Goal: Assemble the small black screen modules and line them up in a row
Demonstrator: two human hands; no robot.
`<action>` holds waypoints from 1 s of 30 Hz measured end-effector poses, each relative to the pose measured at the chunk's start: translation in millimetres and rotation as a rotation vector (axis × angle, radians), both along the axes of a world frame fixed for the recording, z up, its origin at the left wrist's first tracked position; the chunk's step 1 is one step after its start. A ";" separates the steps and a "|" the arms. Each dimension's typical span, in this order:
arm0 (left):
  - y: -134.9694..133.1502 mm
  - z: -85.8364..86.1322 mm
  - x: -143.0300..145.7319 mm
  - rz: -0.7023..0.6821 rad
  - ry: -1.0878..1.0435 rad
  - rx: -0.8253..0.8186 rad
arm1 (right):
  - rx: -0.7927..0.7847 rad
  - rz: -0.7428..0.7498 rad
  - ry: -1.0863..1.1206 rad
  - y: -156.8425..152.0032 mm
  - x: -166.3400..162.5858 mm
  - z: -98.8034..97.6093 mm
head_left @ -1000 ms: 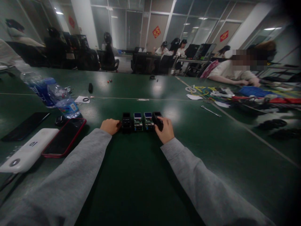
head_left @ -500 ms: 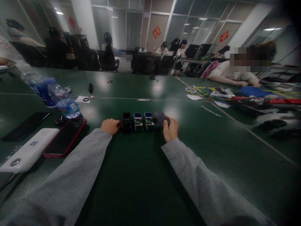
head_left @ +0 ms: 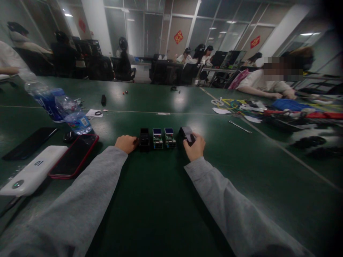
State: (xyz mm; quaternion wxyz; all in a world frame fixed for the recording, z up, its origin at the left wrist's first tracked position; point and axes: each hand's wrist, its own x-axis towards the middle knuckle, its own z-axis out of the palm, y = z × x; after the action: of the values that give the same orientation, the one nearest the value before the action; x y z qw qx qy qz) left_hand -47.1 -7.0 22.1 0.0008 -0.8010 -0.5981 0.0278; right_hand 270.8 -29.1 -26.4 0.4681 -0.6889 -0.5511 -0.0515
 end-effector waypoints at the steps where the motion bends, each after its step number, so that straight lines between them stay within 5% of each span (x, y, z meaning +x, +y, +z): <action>1: 0.1 0.0 0.1 0.003 0.000 -0.001 | 0.017 0.020 0.004 0.5 0.9 -0.3; 9: -1.7 3.5 1.8 0.026 0.019 -0.007 | -0.007 0.102 0.218 3.0 5.4 -1.8; 19: -1.9 3.5 2.1 0.017 0.023 -0.008 | -0.007 0.088 0.140 -1.8 0.0 2.0; 24: -2.3 3.4 1.3 0.013 0.008 -0.006 | -0.024 0.206 0.089 -7.6 -4.7 4.2; 27: -2.8 3.7 1.4 0.026 -0.006 -0.015 | -0.063 0.213 0.097 -22.3 14.6 5.4; 30: -3.3 4.8 1.5 0.021 -0.011 -0.020 | -0.120 0.112 0.107 -57.0 73.9 3.8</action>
State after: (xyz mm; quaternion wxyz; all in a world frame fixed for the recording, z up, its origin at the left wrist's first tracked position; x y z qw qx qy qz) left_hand -45.6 -10.4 26.9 -0.0107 -0.7948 -0.6061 0.0297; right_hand 344.7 -86.1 -22.6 0.4569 -0.6854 -0.5652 0.0446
